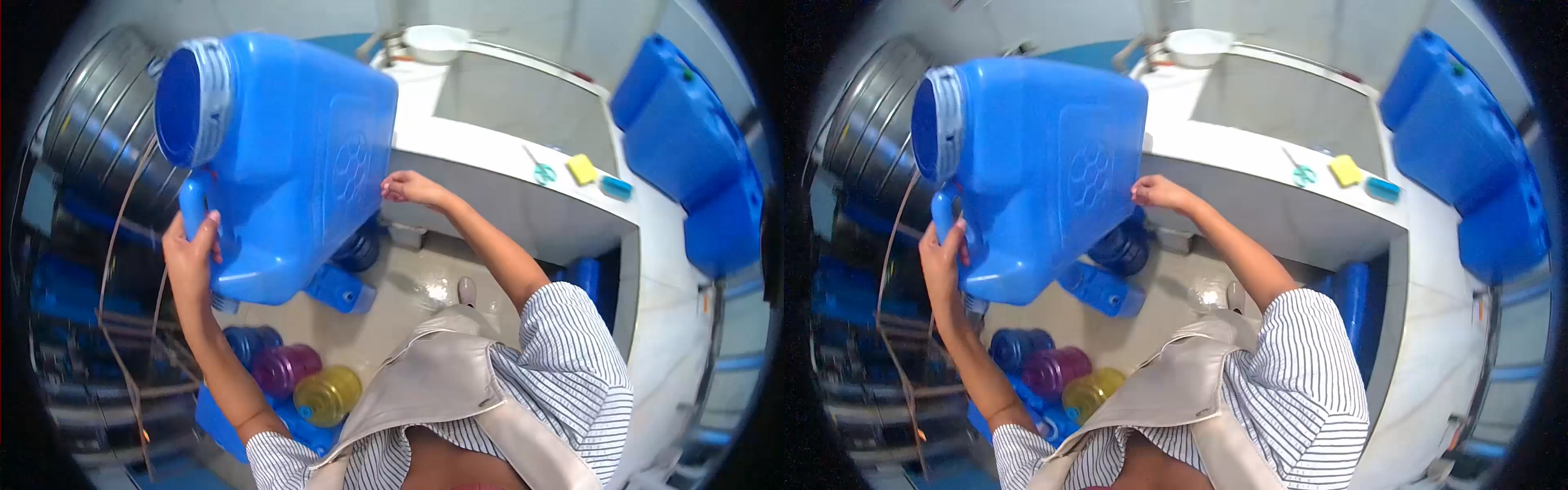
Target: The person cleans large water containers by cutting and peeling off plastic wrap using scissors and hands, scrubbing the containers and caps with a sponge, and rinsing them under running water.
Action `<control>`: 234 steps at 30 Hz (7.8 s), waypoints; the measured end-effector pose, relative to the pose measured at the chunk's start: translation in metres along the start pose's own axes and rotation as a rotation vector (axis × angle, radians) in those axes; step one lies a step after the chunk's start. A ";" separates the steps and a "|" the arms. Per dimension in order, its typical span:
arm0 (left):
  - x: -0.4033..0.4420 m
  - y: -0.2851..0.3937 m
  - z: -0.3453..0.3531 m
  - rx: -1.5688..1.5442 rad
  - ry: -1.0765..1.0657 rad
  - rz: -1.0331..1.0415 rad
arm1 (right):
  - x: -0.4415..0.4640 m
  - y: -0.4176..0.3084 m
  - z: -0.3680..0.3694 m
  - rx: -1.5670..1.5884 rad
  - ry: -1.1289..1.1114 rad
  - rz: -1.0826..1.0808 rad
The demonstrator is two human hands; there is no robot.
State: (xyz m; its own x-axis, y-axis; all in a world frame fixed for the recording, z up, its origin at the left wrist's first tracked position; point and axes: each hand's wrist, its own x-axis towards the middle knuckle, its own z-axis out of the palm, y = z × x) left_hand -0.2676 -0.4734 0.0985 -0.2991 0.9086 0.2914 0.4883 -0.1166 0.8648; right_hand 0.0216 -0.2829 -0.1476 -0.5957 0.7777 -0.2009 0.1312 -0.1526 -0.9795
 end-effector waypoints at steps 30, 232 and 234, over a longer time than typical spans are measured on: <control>0.095 0.092 0.730 0.179 -0.950 1.042 | -0.222 0.038 -0.326 -0.626 0.334 -0.065; 0.225 -0.012 0.624 -0.106 -0.976 0.550 | -0.052 -0.025 -0.334 -0.215 1.256 -0.381; 0.224 -0.016 0.630 -0.059 -0.909 0.559 | -0.052 -0.009 -0.311 -0.544 1.271 -0.363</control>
State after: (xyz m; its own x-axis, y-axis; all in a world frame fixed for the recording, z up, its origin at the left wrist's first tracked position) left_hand 0.1739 -0.0160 -0.1074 0.6903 0.6753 0.2598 0.3192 -0.6065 0.7282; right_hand 0.2978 -0.1321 -0.1250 0.4026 0.7752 0.4868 0.5836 0.1922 -0.7889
